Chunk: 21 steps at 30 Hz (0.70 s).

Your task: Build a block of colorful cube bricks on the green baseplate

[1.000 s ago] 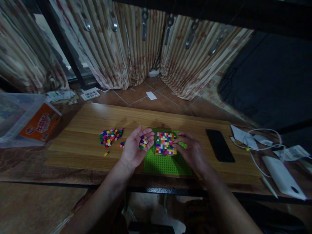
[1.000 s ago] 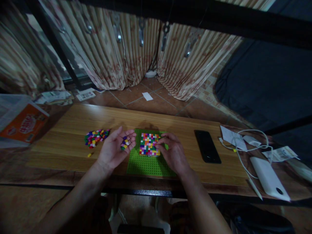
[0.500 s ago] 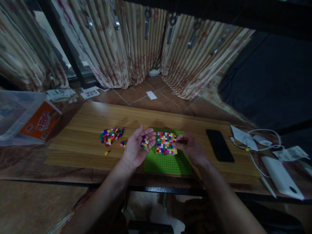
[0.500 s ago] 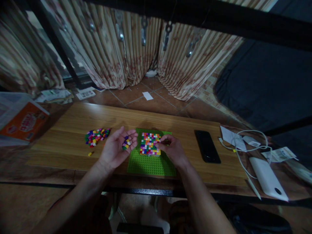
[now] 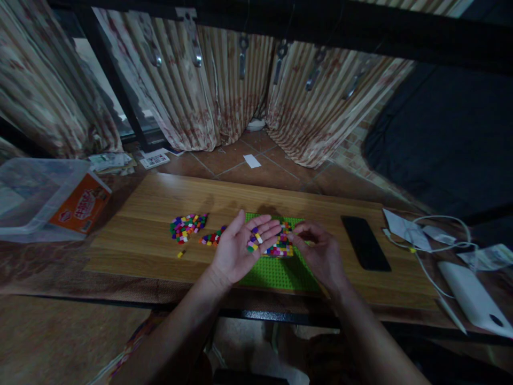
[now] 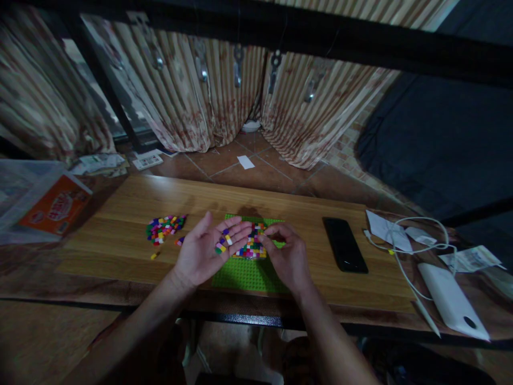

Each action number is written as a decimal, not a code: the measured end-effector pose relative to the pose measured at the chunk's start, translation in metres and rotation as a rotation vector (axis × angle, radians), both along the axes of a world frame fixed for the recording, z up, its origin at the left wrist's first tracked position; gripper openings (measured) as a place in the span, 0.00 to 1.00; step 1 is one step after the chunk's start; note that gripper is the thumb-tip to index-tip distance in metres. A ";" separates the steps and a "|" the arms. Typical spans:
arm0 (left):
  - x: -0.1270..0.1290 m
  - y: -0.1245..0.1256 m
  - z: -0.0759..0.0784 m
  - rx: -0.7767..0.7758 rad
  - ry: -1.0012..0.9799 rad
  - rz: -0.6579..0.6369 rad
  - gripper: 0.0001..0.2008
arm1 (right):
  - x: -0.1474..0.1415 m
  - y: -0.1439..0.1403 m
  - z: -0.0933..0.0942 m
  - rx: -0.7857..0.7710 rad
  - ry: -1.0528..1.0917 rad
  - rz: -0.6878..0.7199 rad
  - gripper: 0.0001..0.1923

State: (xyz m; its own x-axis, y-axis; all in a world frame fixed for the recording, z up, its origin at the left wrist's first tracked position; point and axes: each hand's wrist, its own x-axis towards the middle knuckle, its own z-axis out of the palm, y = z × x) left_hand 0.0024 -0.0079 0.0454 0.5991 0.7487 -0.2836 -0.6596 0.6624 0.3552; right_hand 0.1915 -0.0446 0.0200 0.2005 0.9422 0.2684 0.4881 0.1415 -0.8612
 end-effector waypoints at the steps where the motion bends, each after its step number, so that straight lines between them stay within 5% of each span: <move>1: 0.000 0.000 -0.001 -0.002 -0.013 -0.006 0.25 | -0.005 -0.003 0.004 0.077 -0.039 0.017 0.07; 6: 0.003 0.000 -0.002 0.007 -0.043 -0.042 0.27 | -0.032 -0.013 0.019 0.144 -0.227 0.233 0.07; 14: 0.007 -0.004 -0.001 -0.003 -0.063 -0.058 0.27 | -0.041 -0.012 0.014 0.173 -0.362 0.142 0.06; 18: 0.007 -0.006 -0.002 0.040 0.193 0.018 0.19 | -0.034 -0.012 0.018 0.187 -0.360 0.112 0.05; 21: 0.007 -0.008 -0.003 0.212 0.485 0.049 0.12 | -0.029 -0.012 0.020 0.224 -0.399 0.087 0.05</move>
